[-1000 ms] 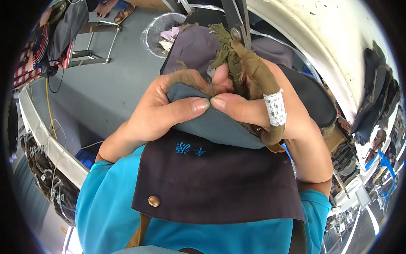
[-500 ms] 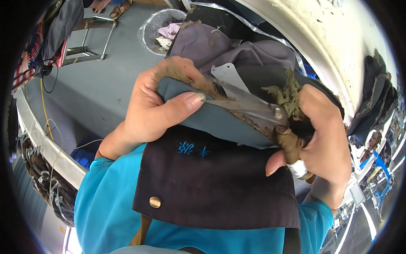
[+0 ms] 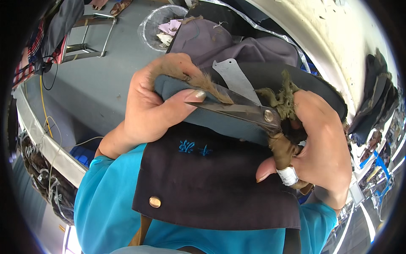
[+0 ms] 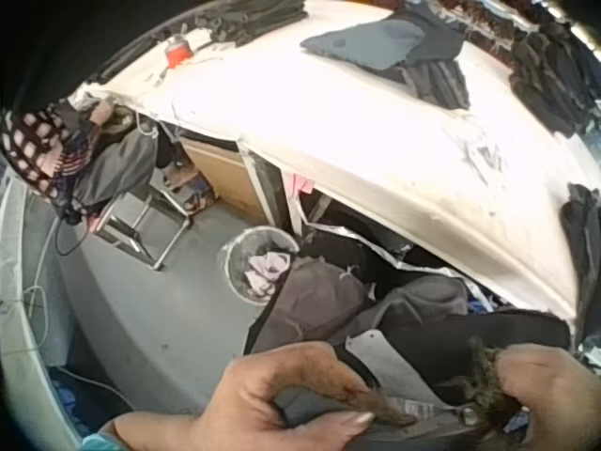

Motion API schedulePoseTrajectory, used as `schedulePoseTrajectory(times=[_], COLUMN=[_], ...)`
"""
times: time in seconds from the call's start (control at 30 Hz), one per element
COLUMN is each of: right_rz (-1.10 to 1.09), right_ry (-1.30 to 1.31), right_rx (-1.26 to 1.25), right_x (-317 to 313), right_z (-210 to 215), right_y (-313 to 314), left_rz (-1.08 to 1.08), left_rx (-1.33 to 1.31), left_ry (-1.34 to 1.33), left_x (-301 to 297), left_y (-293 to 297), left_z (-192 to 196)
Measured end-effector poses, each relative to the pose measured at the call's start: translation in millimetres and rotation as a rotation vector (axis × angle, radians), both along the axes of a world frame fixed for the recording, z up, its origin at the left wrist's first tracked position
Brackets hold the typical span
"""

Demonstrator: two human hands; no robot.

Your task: The person is trimming the fur edges from a leather component using scissors.

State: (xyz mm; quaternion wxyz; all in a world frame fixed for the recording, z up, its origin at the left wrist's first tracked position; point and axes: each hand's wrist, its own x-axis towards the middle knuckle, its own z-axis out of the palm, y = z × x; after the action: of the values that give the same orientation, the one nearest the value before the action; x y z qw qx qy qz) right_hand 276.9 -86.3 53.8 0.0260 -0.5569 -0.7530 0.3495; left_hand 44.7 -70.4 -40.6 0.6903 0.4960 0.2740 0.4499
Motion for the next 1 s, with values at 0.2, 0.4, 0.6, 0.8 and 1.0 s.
schedulePoseTrajectory(times=[0.2, 0.4, 0.6, 0.8, 1.0], right_rz=[-0.011, 0.055, -0.054, -0.113, -0.211], right_ry=[0.127, 0.077, 0.094, 0.109, 0.129], right_rx=[-0.039, -0.093, -0.093, -0.061, -0.087], right_x=[-9, -8, -16, -21, -21], right_z=[-6, -9, -14, -14, -17], right_y=[0, -2, -4, -5, -8], left_rz=[0.018, -0.052, -0.095, -0.095, -0.106], left_rx=[-0.017, -0.160, -0.194, -0.220, -0.182], left_ry=[-0.013, 0.079, 0.111, 0.077, 0.099], left_x=[3, -2, -4, -2, -1], left_y=[-3, -5, -4, -5, -3], left_z=[1, 8, 6, 6, 6])
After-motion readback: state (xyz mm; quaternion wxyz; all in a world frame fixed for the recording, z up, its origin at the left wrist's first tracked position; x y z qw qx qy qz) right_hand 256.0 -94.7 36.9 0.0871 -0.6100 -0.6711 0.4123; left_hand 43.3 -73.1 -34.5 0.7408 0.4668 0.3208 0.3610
